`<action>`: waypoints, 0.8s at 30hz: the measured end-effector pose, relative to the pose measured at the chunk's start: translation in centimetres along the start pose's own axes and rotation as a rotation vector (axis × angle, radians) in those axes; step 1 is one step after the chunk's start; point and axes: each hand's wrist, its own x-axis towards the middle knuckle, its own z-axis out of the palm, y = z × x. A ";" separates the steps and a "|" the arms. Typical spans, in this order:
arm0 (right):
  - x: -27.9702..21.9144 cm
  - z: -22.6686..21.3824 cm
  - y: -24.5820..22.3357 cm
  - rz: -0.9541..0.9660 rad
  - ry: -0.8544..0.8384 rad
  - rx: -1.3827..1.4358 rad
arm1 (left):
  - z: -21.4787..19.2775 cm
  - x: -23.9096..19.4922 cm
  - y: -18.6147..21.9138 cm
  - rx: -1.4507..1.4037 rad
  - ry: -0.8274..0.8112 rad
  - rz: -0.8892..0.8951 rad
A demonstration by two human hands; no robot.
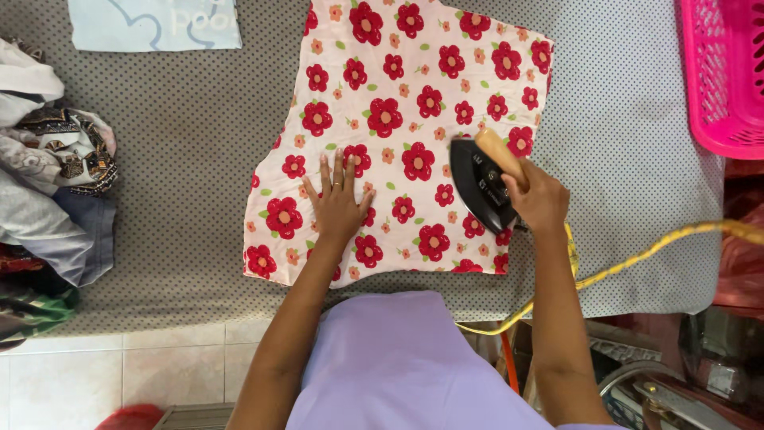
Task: The person irons a floral-patterned cloth on a flat surface using a handheld iron. They repeatedly smooth the fabric, adjust its position, and fold sections while continuing to iron the surface.
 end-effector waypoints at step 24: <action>14.6 4.8 4.2 0.195 0.022 -0.210 | 2.0 8.8 0.5 -0.101 -0.020 -0.012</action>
